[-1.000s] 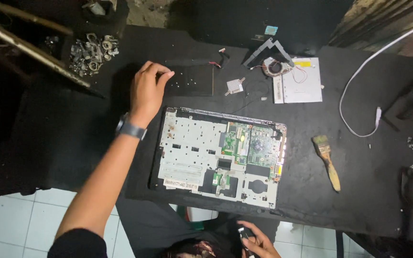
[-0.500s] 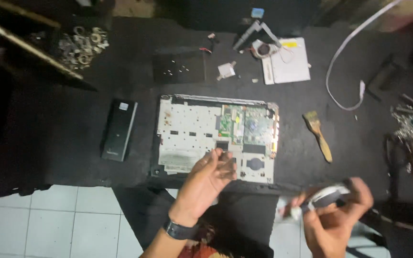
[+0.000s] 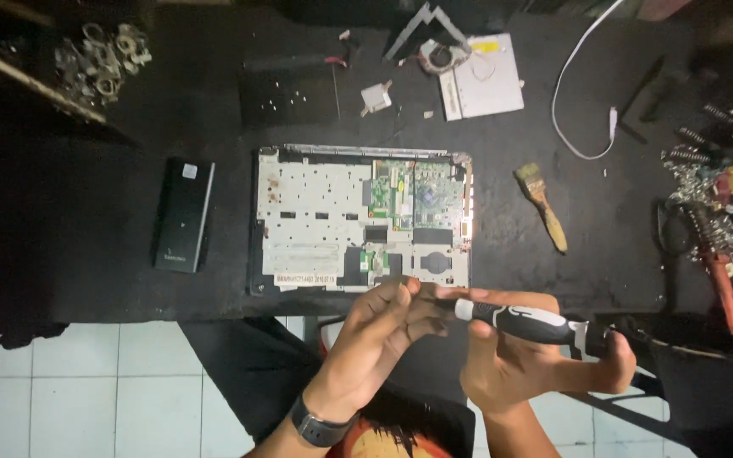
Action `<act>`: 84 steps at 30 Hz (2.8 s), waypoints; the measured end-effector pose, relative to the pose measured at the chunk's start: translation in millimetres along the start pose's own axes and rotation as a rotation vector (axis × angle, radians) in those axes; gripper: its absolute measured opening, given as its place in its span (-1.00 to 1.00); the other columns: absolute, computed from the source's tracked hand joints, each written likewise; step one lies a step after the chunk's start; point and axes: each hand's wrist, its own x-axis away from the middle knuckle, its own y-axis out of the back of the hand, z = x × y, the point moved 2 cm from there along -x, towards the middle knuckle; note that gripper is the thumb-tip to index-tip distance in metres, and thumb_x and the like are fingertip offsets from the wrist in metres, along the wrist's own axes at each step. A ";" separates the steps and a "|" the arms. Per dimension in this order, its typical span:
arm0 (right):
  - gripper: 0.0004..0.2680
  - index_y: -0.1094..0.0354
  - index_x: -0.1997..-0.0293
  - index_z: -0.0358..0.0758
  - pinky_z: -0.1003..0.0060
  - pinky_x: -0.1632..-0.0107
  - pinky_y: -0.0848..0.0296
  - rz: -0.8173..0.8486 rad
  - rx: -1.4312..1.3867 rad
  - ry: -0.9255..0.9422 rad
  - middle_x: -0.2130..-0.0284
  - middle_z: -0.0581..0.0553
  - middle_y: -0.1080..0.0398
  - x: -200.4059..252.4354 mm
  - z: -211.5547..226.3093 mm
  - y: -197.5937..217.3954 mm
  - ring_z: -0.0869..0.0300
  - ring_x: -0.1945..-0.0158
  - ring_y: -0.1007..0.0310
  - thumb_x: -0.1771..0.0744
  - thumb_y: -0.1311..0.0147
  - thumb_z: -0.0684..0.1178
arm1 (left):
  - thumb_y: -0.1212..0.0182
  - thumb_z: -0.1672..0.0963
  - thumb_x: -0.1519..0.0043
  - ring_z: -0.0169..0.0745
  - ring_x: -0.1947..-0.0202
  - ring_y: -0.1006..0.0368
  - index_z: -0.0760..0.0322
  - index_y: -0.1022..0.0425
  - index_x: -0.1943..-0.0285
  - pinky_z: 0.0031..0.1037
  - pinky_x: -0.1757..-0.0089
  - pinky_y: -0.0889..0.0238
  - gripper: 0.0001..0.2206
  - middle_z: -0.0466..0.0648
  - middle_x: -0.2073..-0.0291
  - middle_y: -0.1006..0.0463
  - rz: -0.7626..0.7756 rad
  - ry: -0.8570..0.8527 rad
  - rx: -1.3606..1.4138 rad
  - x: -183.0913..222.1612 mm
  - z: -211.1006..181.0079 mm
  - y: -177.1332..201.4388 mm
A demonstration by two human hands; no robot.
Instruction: Disassembling and cleaning the internal components of a laptop using a screwdriver and a brush.
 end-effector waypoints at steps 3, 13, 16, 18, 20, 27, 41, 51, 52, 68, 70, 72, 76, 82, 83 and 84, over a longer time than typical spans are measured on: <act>-0.42 0.32 -0.44 0.32 -0.26 0.17 -0.78 0.051 -0.049 -0.017 0.27 -0.49 -0.28 8.1 -8.8 16.0 -0.27 0.45 -0.58 -0.38 0.08 -0.30 | -0.10 0.07 -0.39 -0.05 0.07 -0.57 0.32 -0.51 0.10 -0.30 0.03 -0.49 -0.80 0.14 -0.03 -0.58 0.012 -0.018 -0.057 1.7 -0.4 -2.8; -0.51 0.23 -0.30 0.04 -0.10 -0.02 -0.32 -0.083 0.334 0.016 0.14 -0.33 -0.03 22.5 -10.3 17.6 -0.06 0.22 -0.13 -0.31 -0.07 -0.12 | -0.10 0.08 -0.38 -0.11 0.09 -0.56 0.32 -0.50 0.09 -0.30 0.03 -0.48 -0.81 0.07 0.07 -0.59 -0.031 0.014 -0.032 0.2 4.5 -1.4; -0.45 0.17 -0.33 0.15 -0.19 -0.03 -0.30 -0.077 0.234 -0.023 0.18 -0.33 -0.04 18.6 -15.2 14.8 -0.08 0.24 -0.11 -0.26 -0.06 -0.23 | -0.09 0.09 -0.39 -0.12 0.07 -0.56 0.34 -0.50 0.08 -0.30 0.02 -0.48 -0.80 0.08 0.07 -0.58 -0.035 0.010 -0.035 -0.5 7.6 1.9; -0.23 0.12 -0.37 0.47 -0.33 0.17 -0.64 -0.005 -0.228 -0.072 0.47 -0.50 -0.28 19.4 -18.3 13.4 -0.19 0.58 -0.35 -0.21 0.01 -0.55 | -0.09 0.10 -0.38 -0.12 0.08 -0.55 0.36 -0.50 0.06 -0.30 0.02 -0.47 -0.80 0.09 0.05 -0.56 -0.043 0.008 -0.027 1.4 8.1 -0.4; -0.81 -0.22 0.04 -0.35 0.00 0.12 -0.83 0.101 -0.057 -0.142 0.28 -0.21 -0.40 32.6 -28.6 21.2 -0.11 0.27 -0.68 -0.40 -0.07 -0.04 | -0.01 0.10 -0.43 0.17 0.10 -0.61 0.32 -0.42 0.07 -0.37 0.01 -0.46 -0.82 0.34 0.15 -0.62 0.019 0.012 -0.030 0.7 2.8 -9.5; -0.38 0.29 -0.24 0.16 0.08 0.15 -0.79 0.204 -0.111 0.119 0.22 -0.51 -0.32 -0.1 -17.6 10.7 -0.16 0.26 -0.62 -0.27 0.03 -0.52 | -0.06 0.06 -0.38 -0.08 0.22 -0.61 0.37 -0.55 0.01 -0.35 0.03 -0.44 -0.72 0.08 0.33 -0.65 -0.122 0.067 -0.089 -10.8 3.7 -9.8; -0.27 0.33 -0.34 0.17 0.25 0.28 -0.75 0.246 -0.059 0.143 0.21 -0.54 -0.36 -6.6 -58.4 19.7 -0.16 0.28 -0.61 -0.23 0.10 -0.64 | -0.09 0.09 -0.32 -0.02 0.10 -0.58 0.43 -0.57 -0.11 -0.31 0.07 -0.48 -0.68 0.17 0.03 -0.65 -0.263 0.158 -0.064 -35.8 3.3 -12.5; -0.38 0.42 -0.52 0.09 -0.01 -0.01 -0.67 0.128 0.097 -0.174 -0.05 -0.36 -0.31 -47.0 -198.8 33.5 -0.23 -0.05 -0.58 -0.43 0.01 -0.42 | -0.20 0.11 -0.31 0.48 -0.27 -0.30 0.33 -0.49 -0.23 0.18 -0.11 -0.24 -0.67 0.27 -0.23 -0.38 0.071 -0.536 -1.444 -88.9 -42.2 -12.5; -0.39 0.40 -0.51 0.04 0.00 0.01 -0.64 0.176 0.127 -0.177 -0.03 -0.33 -0.34 -44.6 -218.8 33.5 -0.19 -0.01 -0.59 -0.42 0.01 -0.42 | -0.19 0.09 -0.32 0.43 -0.39 -0.06 0.33 -0.36 -0.35 0.16 -0.24 0.06 -0.57 0.31 -0.37 -0.19 0.182 -0.444 -1.613 -100.1 -30.5 -4.1; -0.41 0.28 -0.48 -0.21 -0.07 0.20 -0.59 0.342 0.327 -0.130 0.35 -0.29 -0.44 -39.6 -236.7 21.2 -0.25 0.21 -0.62 -0.36 -0.09 -0.44 | 0.04 -0.07 -0.42 0.12 -0.56 0.22 0.41 -0.39 -0.30 -0.07 -0.42 0.49 -0.50 0.21 -0.54 0.00 0.248 -0.452 -2.024 -133.5 24.8 37.9; -0.41 0.25 -0.48 -0.21 -0.09 0.18 -0.60 0.348 0.327 -0.127 0.32 -0.30 -0.44 -38.5 -238.3 20.5 -0.24 0.19 -0.62 -0.35 -0.09 -0.44 | 0.05 -0.08 -0.42 0.11 -0.56 0.21 0.40 -0.39 -0.31 -0.08 -0.42 0.50 -0.50 0.21 -0.53 -0.03 0.244 -0.459 -2.033 -134.5 25.1 39.0; -0.42 0.22 -0.47 -0.21 -0.10 0.15 -0.62 0.359 0.328 -0.125 0.29 -0.30 -0.43 -37.7 -236.9 20.4 -0.22 0.17 -0.62 -0.35 -0.10 -0.45 | 0.06 -0.08 -0.42 0.10 -0.56 0.21 0.39 -0.39 -0.31 -0.09 -0.43 0.50 -0.50 0.22 -0.52 -0.06 0.236 -0.464 -2.039 -133.3 26.0 39.2; -0.40 0.24 -0.48 -0.22 -0.13 0.09 -0.59 0.417 0.324 -0.081 0.27 -0.30 -0.45 -42.1 -236.6 21.3 -0.25 0.14 -0.61 -0.35 -0.14 -0.42 | 0.08 -0.10 -0.42 0.08 -0.56 0.19 0.36 -0.39 -0.31 -0.11 -0.43 0.50 -0.49 0.21 -0.50 -0.11 0.231 -0.455 -2.049 -134.1 24.5 38.7; -0.44 0.06 -0.42 -0.30 -0.17 -0.03 -0.49 0.442 0.395 0.023 0.03 -0.33 -0.42 -46.5 -230.7 24.0 -0.25 -0.06 -0.51 -0.31 -0.20 -0.41 | 0.13 -0.12 -0.43 0.05 -0.56 0.18 0.34 -0.38 -0.33 -0.12 -0.44 0.51 -0.47 0.20 -0.48 -0.15 0.225 -0.444 -2.033 -130.8 24.2 39.8; -0.43 -0.04 -0.41 -0.29 -0.08 0.00 -0.51 0.397 0.487 0.069 0.13 -0.24 -0.42 -40.7 -247.3 31.3 -0.14 0.02 -0.54 -0.29 -0.33 -0.33 | 0.14 -0.12 -0.42 0.05 -0.55 0.15 0.33 -0.36 -0.35 -0.12 -0.44 0.51 -0.46 0.21 -0.45 -0.20 0.224 -0.447 -2.031 -133.2 24.6 40.3; -0.43 -0.04 -0.41 -0.29 -0.08 0.00 -0.51 0.393 0.489 0.074 0.13 -0.24 -0.42 -43.8 -241.1 28.0 -0.14 0.02 -0.54 -0.29 -0.33 -0.33 | 0.14 -0.12 -0.42 0.05 -0.55 0.15 0.33 -0.36 -0.35 -0.12 -0.44 0.51 -0.46 0.21 -0.45 -0.20 0.226 -0.454 -2.031 -134.6 25.1 41.2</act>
